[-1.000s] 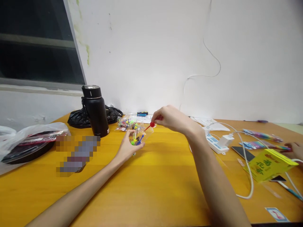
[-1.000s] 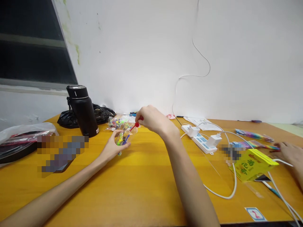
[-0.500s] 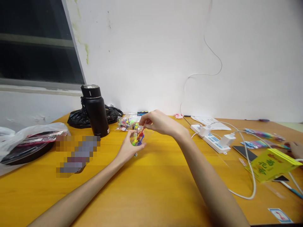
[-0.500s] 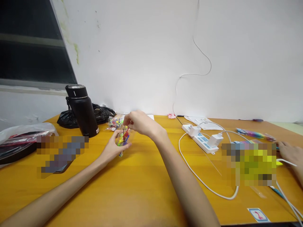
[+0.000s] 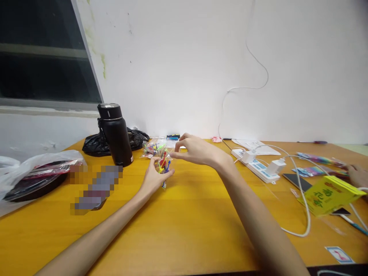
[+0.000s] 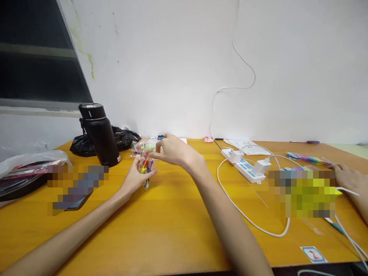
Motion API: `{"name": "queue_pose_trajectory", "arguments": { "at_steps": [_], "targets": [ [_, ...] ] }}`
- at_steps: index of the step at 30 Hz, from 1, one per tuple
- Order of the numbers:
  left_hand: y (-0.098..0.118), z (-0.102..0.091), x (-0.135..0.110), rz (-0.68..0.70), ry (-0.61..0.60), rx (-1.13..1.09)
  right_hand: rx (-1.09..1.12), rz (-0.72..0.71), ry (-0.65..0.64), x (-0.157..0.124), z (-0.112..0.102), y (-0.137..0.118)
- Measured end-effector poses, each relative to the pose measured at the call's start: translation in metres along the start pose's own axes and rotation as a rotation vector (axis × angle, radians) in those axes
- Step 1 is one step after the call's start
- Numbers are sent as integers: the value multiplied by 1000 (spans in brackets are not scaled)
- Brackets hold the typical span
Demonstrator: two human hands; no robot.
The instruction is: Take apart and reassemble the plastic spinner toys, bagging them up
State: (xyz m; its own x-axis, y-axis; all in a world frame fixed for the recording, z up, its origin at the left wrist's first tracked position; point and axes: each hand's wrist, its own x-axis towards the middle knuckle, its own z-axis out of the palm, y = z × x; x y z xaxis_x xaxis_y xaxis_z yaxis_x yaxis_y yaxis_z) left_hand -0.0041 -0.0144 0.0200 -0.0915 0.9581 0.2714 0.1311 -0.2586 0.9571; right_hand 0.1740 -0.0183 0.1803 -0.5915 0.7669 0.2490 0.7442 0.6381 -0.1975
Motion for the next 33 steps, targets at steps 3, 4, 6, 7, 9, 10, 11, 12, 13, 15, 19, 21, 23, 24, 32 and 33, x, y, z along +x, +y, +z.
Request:
{"name": "queue_pose_trajectory", "arguments": {
  "at_steps": [3, 4, 6, 7, 9, 10, 11, 12, 13, 15, 19, 21, 23, 24, 32, 33],
  "targets": [
    [2, 0, -2, -1, -16, 1, -7, 32, -80, 5, 5, 9],
    [2, 0, -2, 7, -26, 2, -1, 23, -75, 6, 4, 13],
    [3, 0, -3, 18, -57, -12, 21, -11, -34, 7, -1, 21],
    [3, 0, -3, 18, -82, -37, 38, -32, -11, 6, -4, 24],
    [4, 2, -3, 6, -155, -135, 80, -70, 29, 3, -10, 27],
    [4, 2, -3, -3, -203, -195, 105, -82, 47, 1, -13, 27],
    [5, 3, -3, -12, -248, -248, 132, -90, 65, -2, -14, 27],
    [6, 3, -4, -23, -283, -288, 166, -92, 81, -6, -15, 26],
    [7, 3, -5, -40, -312, -312, 211, -91, 98, -9, -13, 26],
    [10, 3, -7, -64, -368, -334, 329, -83, 133, -17, -6, 28],
    [16, 2, -11, -4, -483, -297, 578, -38, 172, -33, 24, 41],
    [19, 1, -13, 12, -505, -264, 666, -1, 190, -40, 41, 49],
    [22, 1, -14, -14, -506, -275, 724, 36, 235, -45, 57, 55],
    [23, 1, -14, -31, -501, -292, 758, 52, 269, -47, 64, 57],
    [14, -2, -7, -106, -430, -347, 1155, 199, 359, -43, 106, 58],
    [12, -2, -6, -111, -418, -351, 1195, 235, 324, -42, 111, 58]
  ]
}}
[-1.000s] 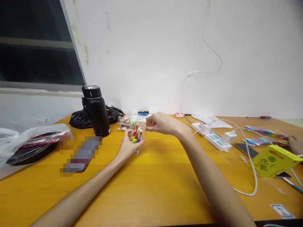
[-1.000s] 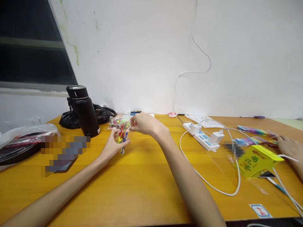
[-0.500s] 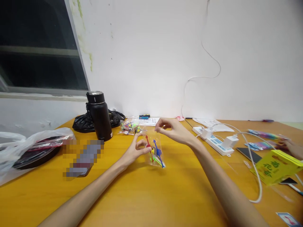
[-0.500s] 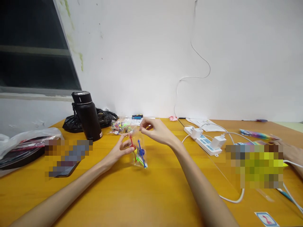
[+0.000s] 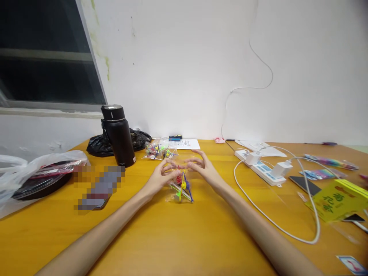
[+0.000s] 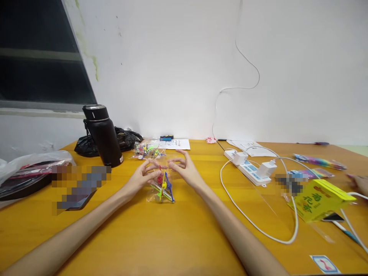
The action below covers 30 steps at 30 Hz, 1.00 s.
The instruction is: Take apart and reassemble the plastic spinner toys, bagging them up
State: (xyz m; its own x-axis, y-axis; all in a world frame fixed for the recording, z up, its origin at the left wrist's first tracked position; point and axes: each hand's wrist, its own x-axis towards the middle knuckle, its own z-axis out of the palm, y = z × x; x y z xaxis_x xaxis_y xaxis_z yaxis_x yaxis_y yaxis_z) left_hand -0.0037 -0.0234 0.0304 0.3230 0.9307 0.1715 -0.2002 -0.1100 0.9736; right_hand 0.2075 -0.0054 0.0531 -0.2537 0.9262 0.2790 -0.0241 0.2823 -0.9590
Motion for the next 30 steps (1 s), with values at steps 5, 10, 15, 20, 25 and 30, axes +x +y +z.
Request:
{"name": "queue_pose_trajectory", "arguments": {
  "at_steps": [5, 10, 15, 20, 25, 30],
  "targets": [
    [-2, -4, 3, -7, 62, 44, 41, 87, -41, 1, 3, 14],
    [1, -7, 4, -72, 84, 64, -3, 90, -16, 0, 2, 13],
    [3, -9, 7, -69, 110, 74, -27, 95, -8, 1, 1, 13],
    [2, -13, 9, -74, 130, 94, -40, 102, 1, 1, -2, 11],
    [3, -14, 8, -58, 97, 98, -53, 87, -36, -3, 0, 6],
    [3, -11, 7, -91, 106, 54, -61, 67, -55, -4, 3, 8]
  ]
}}
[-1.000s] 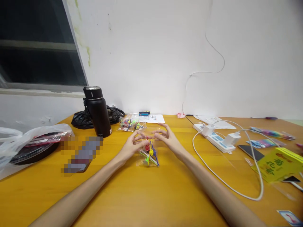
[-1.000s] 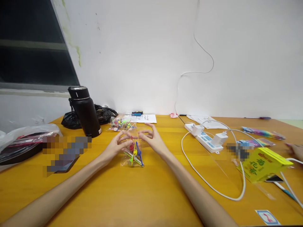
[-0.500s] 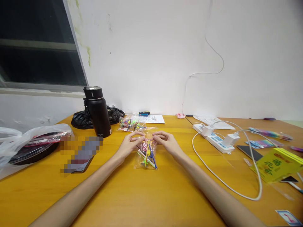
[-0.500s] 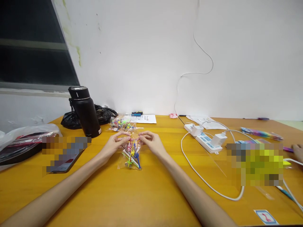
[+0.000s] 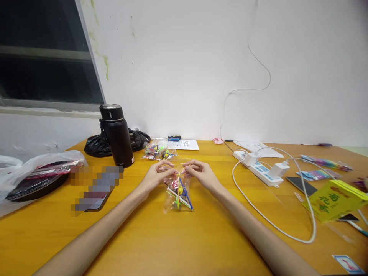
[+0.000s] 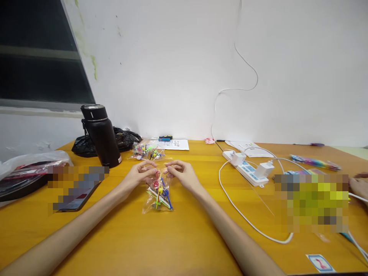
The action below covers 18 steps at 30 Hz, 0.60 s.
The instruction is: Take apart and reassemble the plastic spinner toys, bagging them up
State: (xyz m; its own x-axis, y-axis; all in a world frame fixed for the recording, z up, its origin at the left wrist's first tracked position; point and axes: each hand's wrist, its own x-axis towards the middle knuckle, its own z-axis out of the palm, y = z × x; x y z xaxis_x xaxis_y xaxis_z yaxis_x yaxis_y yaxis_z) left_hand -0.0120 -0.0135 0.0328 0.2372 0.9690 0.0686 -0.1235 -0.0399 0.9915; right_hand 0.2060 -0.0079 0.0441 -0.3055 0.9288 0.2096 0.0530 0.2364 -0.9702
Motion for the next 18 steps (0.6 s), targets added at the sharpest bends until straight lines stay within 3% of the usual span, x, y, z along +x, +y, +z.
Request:
{"name": "queue_pose_trajectory", "arguments": {
  "at_steps": [18],
  "targets": [
    [5, -13, 5, 84, -32, 38, 5, 16, 8, 0, -1, -4]
  ]
}}
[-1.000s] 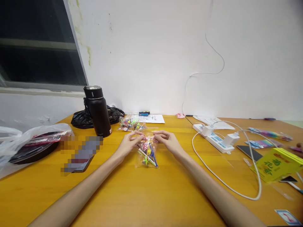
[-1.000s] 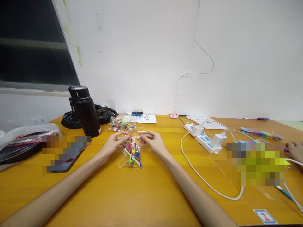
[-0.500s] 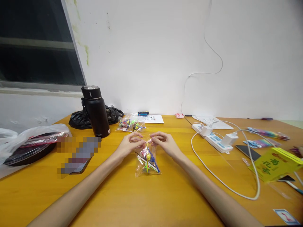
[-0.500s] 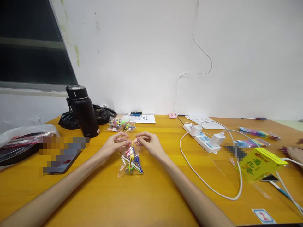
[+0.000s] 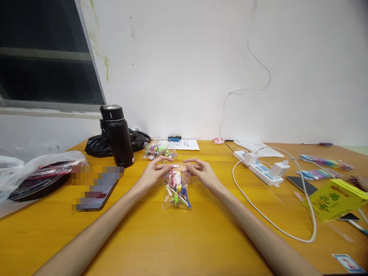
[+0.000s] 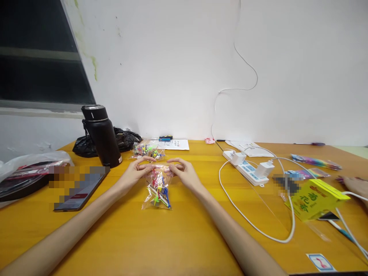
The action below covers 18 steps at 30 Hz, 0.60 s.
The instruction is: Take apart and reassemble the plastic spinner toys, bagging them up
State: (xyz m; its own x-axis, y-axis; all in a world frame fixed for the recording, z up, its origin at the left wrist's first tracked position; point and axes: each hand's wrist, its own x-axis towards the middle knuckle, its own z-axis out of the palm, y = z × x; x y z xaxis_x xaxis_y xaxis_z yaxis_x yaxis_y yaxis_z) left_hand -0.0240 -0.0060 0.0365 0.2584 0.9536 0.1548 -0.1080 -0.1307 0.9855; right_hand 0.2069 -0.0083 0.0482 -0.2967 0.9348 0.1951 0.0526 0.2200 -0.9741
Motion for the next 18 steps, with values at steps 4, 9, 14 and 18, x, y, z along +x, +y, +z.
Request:
{"name": "queue_pose_trajectory", "arguments": {
  "at_steps": [4, 9, 14, 18],
  "targets": [
    [2, 0, -1, 61, -12, 67, 31, 4, -1, 2, -2, 2],
    [1, 0, -2, 57, -38, -42, 64, 16, 29, 5, -5, 6],
    [0, 2, -2, 70, -6, 4, 33, -9, 55, 3, -2, 2],
    [1, 3, -3, 65, 4, 51, -47, -113, 48, 2, -2, 4]
  ]
}}
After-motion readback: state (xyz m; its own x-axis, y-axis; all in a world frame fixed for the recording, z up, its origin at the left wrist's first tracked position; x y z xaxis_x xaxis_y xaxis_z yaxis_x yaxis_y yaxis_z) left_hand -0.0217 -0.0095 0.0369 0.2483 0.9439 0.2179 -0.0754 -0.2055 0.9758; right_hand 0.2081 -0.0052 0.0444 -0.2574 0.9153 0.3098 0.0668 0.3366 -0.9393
